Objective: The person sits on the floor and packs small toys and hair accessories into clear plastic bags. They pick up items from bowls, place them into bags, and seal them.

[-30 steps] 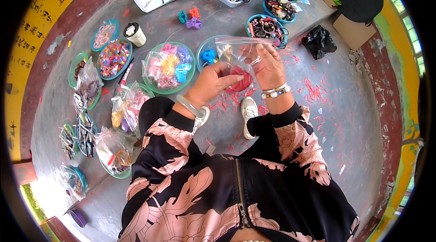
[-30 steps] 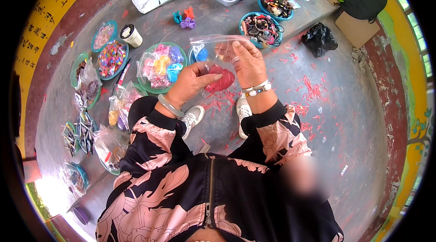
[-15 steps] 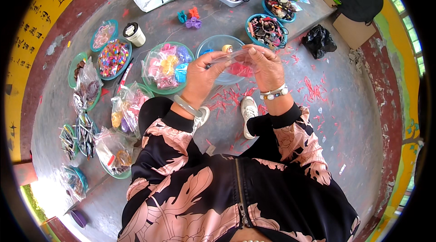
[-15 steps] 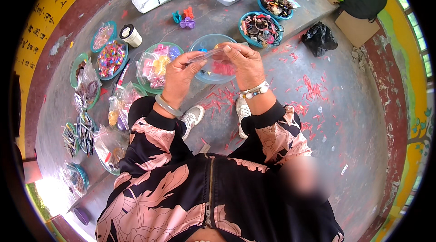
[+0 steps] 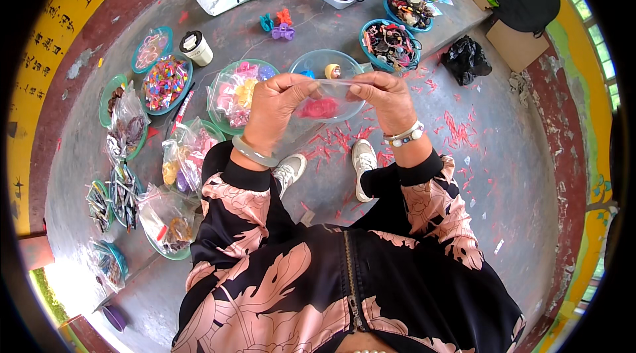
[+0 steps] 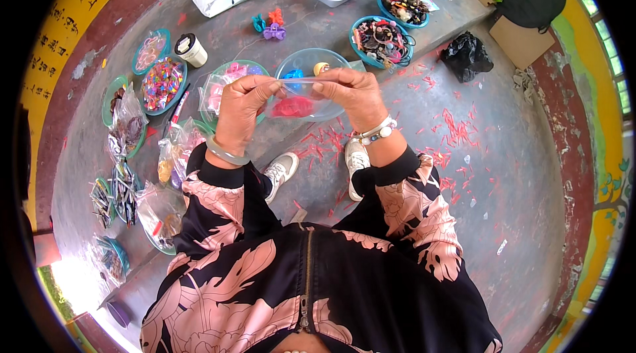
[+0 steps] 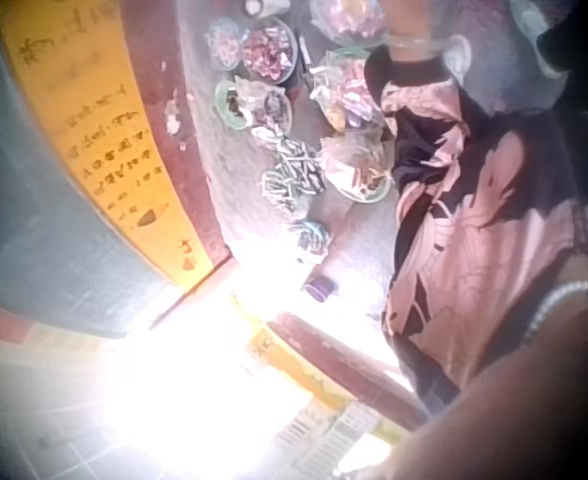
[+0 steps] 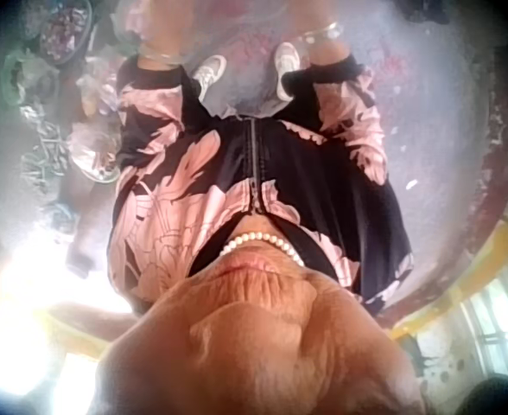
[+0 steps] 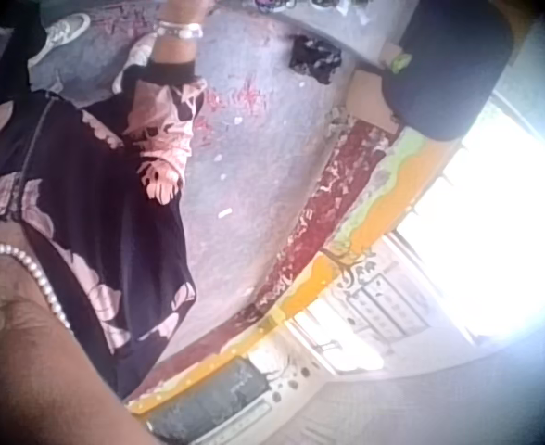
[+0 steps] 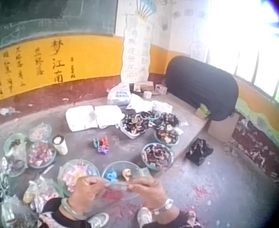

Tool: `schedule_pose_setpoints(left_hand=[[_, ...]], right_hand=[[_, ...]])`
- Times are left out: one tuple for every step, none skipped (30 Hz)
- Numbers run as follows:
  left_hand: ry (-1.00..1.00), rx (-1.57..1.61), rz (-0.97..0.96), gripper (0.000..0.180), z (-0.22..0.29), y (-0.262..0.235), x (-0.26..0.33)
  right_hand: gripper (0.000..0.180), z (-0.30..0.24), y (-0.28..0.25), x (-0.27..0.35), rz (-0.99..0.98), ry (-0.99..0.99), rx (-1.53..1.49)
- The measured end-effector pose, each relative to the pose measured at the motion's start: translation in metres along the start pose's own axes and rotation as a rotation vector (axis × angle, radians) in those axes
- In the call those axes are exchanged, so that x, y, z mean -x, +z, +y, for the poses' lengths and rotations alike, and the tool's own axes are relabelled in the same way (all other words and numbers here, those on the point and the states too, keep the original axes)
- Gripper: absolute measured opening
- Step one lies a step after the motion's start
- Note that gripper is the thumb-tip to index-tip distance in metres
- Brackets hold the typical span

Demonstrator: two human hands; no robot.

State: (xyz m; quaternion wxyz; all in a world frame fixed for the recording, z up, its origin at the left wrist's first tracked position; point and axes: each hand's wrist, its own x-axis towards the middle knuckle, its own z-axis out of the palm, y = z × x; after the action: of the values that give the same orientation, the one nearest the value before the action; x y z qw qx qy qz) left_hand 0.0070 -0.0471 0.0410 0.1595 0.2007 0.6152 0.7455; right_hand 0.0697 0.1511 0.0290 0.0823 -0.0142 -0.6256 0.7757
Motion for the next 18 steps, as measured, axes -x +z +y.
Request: schedule_pose_setpoints(left_hand=[[-0.013,0.007,-0.017,0.011,0.003,-0.001,0.0],[-0.025,0.013,-0.034,0.01,0.006,-0.003,0.001],[-0.044,0.01,-0.053,0.01,0.007,-0.005,0.001],[-0.062,0.006,-0.072,0.011,0.008,-0.007,0.001],[-0.081,0.002,-0.09,0.011,0.008,-0.01,0.001],[-0.113,-0.021,-0.093,0.012,0.008,-0.012,0.001],[-0.145,-0.044,-0.095,0.013,0.008,-0.015,0.0],[-0.177,-0.067,-0.097,0.015,0.007,-0.016,-0.001],[-0.165,-0.057,-0.094,0.015,0.006,-0.016,-0.001],[-0.152,-0.047,-0.09,0.015,0.004,-0.015,-0.001],[-0.14,-0.037,-0.087,0.015,0.003,-0.015,-0.001],[-0.14,-0.042,-0.087,0.013,0.004,-0.015,-0.001],[-0.14,-0.046,-0.087,0.012,0.005,-0.015,0.0],[-0.14,-0.05,-0.087,0.011,0.006,-0.015,0.0],[-0.125,-0.057,-0.087,0.011,0.006,-0.015,0.0],[-0.11,-0.063,-0.088,0.011,0.006,-0.015,0.0],[-0.095,-0.069,-0.088,0.011,0.006,-0.015,0.001],[-0.087,-0.079,-0.084,0.011,0.006,-0.015,0.001]], right_hand=[[0.016,-0.002,0.0,0.0,-0.002,-0.003,0.007],[0.017,-0.005,0.0,0.0,-0.004,-0.007,0.015],[0.017,-0.007,0.0,0.001,-0.005,-0.01,0.023],[0.017,-0.007,-0.002,0.001,-0.011,-0.013,0.048],[0.017,-0.006,-0.004,0.0,-0.018,-0.016,0.073],[0.017,-0.006,-0.006,0.0,-0.025,-0.019,0.097],[0.017,-0.006,-0.006,0.001,-0.026,-0.026,0.096],[0.016,-0.008,-0.005,0.002,-0.027,-0.032,0.095],[0.016,-0.008,-0.005,0.002,-0.028,-0.038,0.093],[0.016,-0.008,-0.005,0.002,-0.03,-0.036,0.094],[0.016,-0.007,-0.006,0.002,-0.031,-0.034,0.095],[0.016,-0.007,-0.006,0.002,-0.032,-0.033,0.096],[0.016,-0.007,-0.006,0.002,-0.029,-0.027,0.085],[0.016,-0.007,-0.007,0.002,-0.027,-0.022,0.074],[0.016,-0.007,-0.007,0.002,-0.025,-0.016,0.062],[0.015,-0.006,-0.007,0.001,-0.025,-0.012,0.052],[0.015,-0.006,-0.008,0.001,-0.026,-0.007,0.041],[0.015,-0.005,-0.008,0.001,-0.027,-0.003,0.031]])
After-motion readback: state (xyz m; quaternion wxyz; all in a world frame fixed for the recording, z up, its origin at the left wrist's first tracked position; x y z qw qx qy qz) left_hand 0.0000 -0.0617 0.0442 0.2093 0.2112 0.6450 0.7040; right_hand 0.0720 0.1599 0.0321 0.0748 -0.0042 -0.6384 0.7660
